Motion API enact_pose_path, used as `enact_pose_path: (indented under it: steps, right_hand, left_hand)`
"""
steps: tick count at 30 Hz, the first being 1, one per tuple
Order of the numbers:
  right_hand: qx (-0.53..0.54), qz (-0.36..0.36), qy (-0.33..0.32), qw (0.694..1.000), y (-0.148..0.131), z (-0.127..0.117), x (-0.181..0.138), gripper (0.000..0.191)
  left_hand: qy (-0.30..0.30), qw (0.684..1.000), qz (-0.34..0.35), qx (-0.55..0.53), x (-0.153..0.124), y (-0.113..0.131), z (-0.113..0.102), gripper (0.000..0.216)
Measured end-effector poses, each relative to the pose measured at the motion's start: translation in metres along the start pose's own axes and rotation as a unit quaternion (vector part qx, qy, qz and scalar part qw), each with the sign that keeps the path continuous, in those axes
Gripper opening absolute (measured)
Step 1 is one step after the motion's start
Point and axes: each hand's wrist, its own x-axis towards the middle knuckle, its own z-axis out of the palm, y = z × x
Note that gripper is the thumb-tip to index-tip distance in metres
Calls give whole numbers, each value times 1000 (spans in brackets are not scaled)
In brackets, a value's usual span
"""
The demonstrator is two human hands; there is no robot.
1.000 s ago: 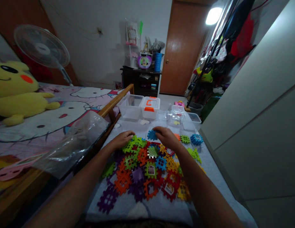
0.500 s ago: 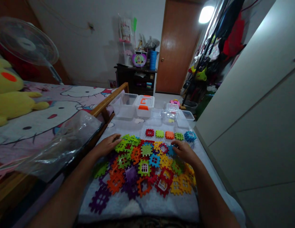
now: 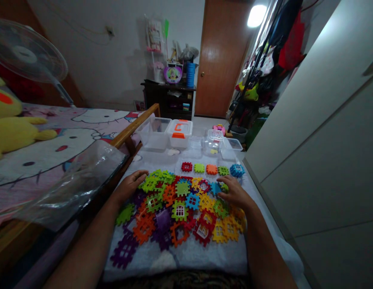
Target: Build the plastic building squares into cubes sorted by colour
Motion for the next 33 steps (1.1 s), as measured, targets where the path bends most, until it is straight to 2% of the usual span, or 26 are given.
enact_pose_path:
  steps: [3,10,16,20,27,33]
  right_hand:
    - [-8,-13,-22,1000,-6,1,0,51]
    - [-27,14,-11,999,-14,7,5,47]
    - [58,24,52,997,-6,6,4,42]
    - [96,51,52,993,-4,3,4,46]
    - [28,12,40,999,-7,7,5,54]
    - [-6,10,10,1000,-6,11,6,61]
  left_hand:
    - [4,1000,2,-1,0,-2,1,65]
    - [5,1000,11,5,-1,0,3,65]
    - [5,999,4,34,-3,5,4,61]
    - [11,999,6,47,-3,3,4,60]
    - [11,998,13,54,-3,4,5,59]
    - [6,998,13,60,-3,7,4,59]
